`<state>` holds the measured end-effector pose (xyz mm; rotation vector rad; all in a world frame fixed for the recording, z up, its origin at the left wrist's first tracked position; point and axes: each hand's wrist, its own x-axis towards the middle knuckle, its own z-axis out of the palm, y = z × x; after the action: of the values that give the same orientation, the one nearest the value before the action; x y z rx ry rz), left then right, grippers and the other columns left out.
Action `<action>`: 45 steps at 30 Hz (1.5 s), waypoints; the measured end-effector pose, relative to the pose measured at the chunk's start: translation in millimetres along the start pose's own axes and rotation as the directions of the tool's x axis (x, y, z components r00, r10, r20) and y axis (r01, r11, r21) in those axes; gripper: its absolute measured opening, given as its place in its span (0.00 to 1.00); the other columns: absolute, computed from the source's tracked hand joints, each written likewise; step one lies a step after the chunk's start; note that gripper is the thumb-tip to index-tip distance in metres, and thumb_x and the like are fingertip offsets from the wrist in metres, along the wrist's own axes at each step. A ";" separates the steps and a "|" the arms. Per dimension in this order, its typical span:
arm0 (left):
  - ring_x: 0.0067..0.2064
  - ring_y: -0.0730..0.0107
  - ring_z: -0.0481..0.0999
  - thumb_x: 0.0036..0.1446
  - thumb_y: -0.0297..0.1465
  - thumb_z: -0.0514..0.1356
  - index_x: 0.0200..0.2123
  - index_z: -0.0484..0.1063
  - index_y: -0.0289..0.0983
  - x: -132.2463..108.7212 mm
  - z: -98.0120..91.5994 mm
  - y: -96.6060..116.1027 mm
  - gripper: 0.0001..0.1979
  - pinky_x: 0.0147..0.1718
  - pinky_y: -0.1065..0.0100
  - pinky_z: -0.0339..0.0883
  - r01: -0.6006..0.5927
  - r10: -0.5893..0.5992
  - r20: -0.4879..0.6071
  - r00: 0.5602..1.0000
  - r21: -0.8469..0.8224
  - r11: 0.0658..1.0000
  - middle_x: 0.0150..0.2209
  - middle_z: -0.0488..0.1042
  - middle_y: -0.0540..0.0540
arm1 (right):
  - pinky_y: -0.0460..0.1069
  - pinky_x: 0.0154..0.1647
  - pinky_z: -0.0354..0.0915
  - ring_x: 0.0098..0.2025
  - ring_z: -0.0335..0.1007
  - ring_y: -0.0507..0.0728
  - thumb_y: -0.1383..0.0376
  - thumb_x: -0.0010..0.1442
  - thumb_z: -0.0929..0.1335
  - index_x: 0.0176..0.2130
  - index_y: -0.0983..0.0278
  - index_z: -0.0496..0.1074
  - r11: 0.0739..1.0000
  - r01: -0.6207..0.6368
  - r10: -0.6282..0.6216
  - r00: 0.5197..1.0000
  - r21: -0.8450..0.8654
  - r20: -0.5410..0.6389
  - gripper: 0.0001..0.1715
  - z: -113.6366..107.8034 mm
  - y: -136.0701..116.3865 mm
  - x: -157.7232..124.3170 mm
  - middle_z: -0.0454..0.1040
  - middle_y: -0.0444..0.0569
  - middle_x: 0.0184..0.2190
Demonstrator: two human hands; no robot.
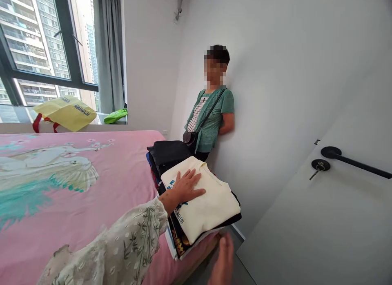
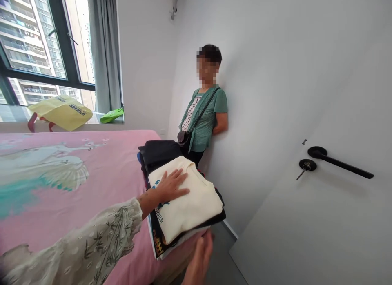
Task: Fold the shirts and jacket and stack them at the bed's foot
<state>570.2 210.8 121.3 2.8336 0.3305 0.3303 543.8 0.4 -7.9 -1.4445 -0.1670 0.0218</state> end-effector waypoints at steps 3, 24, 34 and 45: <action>0.68 0.57 0.44 0.62 0.49 0.42 0.63 0.56 0.38 -18.1 -5.1 11.8 0.32 0.63 0.44 0.35 0.057 -0.061 -0.140 0.988 -0.029 0.998 0.67 0.49 0.40 | 0.57 0.57 0.59 0.64 0.52 0.62 0.49 0.63 0.58 0.62 0.59 0.55 0.977 0.203 -0.202 0.979 -0.064 0.021 0.32 -14.8 -61.1 5.5 0.57 0.52 0.63; 0.68 0.46 0.34 0.41 0.64 0.54 0.66 0.47 0.42 -74.8 26.2 9.9 0.54 0.59 0.33 0.26 0.124 -0.125 -0.027 0.992 -0.047 0.991 0.68 0.40 0.38 | 0.67 0.61 0.40 0.68 0.32 0.66 0.43 0.63 0.52 0.66 0.55 0.45 0.052 0.798 0.023 0.600 -0.600 0.800 0.38 94.8 -76.2 160.7 0.41 0.50 0.68; 0.67 0.52 0.45 0.57 0.41 0.55 0.59 0.61 0.42 -277.0 63.0 -8.2 0.27 0.61 0.41 0.43 0.431 -0.460 -0.192 0.867 -0.175 0.885 0.66 0.53 0.41 | 0.61 0.63 0.48 0.63 0.50 0.63 0.58 0.62 0.60 0.56 0.69 0.65 0.173 0.899 -0.362 0.438 -0.403 0.823 0.27 98.5 -113.2 74.6 0.62 0.60 0.59; 0.64 0.55 0.56 0.54 0.33 0.55 0.50 0.70 0.42 -514.7 17.6 -127.2 0.19 0.61 0.49 0.52 0.860 -0.806 -0.474 0.354 -0.174 0.480 0.59 0.66 0.42 | 0.59 0.58 0.60 0.57 0.63 0.64 0.57 0.59 0.63 0.50 0.65 0.72 0.505 0.840 -0.151 -0.141 0.199 0.978 0.24 203.4 21.6 -231.7 0.70 0.59 0.52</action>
<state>62.2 195.4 -30.9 2.1520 1.8757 0.8038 290.7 176.6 -28.9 -1.5468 -2.1943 0.2510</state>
